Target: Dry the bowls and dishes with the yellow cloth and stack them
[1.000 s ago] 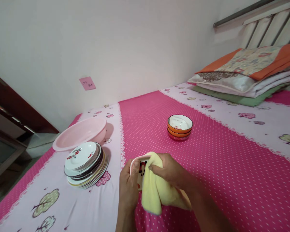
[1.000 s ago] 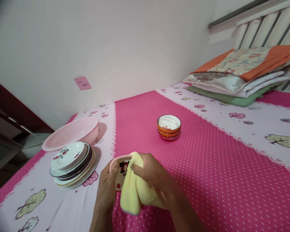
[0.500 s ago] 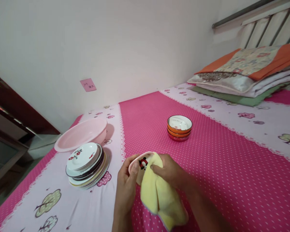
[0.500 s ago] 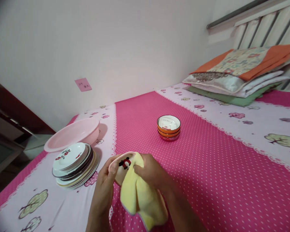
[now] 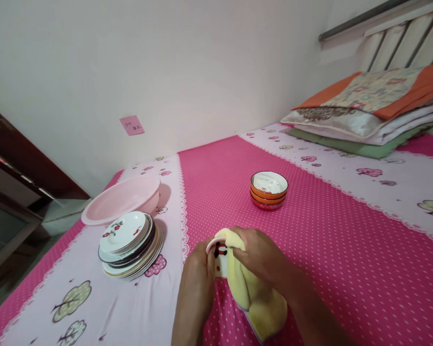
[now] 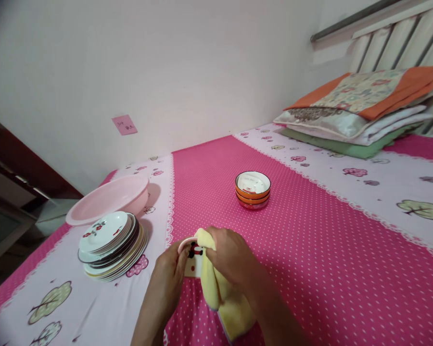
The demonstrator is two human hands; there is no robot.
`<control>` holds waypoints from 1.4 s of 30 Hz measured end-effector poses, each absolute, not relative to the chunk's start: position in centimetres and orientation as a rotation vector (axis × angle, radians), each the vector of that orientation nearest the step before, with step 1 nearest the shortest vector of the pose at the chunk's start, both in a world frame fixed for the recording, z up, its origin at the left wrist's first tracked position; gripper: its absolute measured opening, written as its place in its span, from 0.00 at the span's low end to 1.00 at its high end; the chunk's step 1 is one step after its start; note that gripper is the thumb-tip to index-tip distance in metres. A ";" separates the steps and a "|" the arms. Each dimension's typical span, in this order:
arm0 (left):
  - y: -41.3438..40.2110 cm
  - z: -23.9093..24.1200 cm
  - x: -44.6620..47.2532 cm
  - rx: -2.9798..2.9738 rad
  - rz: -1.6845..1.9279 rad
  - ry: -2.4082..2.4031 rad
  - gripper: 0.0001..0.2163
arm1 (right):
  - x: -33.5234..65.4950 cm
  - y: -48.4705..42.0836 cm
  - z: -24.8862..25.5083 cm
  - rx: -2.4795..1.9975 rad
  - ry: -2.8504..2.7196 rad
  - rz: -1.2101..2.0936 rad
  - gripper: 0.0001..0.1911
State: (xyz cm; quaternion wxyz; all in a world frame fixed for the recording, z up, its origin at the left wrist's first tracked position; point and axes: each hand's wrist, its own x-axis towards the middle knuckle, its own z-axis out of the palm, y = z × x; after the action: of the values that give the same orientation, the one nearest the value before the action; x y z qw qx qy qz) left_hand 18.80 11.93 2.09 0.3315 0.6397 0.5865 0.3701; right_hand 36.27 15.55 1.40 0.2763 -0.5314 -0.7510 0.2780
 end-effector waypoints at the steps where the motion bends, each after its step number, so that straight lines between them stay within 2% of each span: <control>1: 12.0 2.0 18.9 1.621 1.013 1.517 0.20 | 36.2 15.5 1.5 -1.418 -1.961 0.768 0.11; 4: 12.2 1.9 19.2 1.535 1.151 1.492 0.21 | 35.8 15.6 1.6 -1.332 -1.763 0.879 0.15; 12: 12.3 1.8 20.3 1.198 1.333 1.395 0.23 | 35.1 16.0 0.5 -1.108 -1.426 1.205 0.15; 17: 12.2 1.6 19.3 1.384 1.298 1.418 0.21 | 36.0 16.1 0.6 -1.122 -1.574 1.066 0.17; 20: 12.0 1.9 18.7 1.563 1.191 1.576 0.21 | 36.7 15.8 0.9 -1.257 -1.784 0.922 0.13; 24: 11.6 2.4 18.8 1.698 0.981 1.610 0.15 | 37.0 15.5 1.1 -1.333 -1.928 0.839 0.08; 29: 11.6 2.4 19.1 1.748 0.988 1.572 0.16 | 36.7 15.6 1.5 -1.383 -1.842 0.807 0.07; 33: 11.8 1.9 19.2 1.615 1.157 1.609 0.15 | 36.2 15.8 1.7 -1.309 -1.612 0.895 0.12; 37: 12.0 1.4 19.3 1.340 1.271 1.477 0.14 | 35.5 16.1 1.1 -1.225 -1.436 1.096 0.12; 42: 12.0 1.6 19.4 1.146 1.263 1.291 0.22 | 35.4 16.2 0.5 -1.081 -1.349 1.228 0.11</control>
State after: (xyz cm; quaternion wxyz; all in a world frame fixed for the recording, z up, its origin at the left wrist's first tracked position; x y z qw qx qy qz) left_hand 19.39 12.02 1.65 0.4805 0.4698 0.5294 0.5178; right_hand 35.37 16.17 0.47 0.4885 -0.4446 -0.5552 0.5054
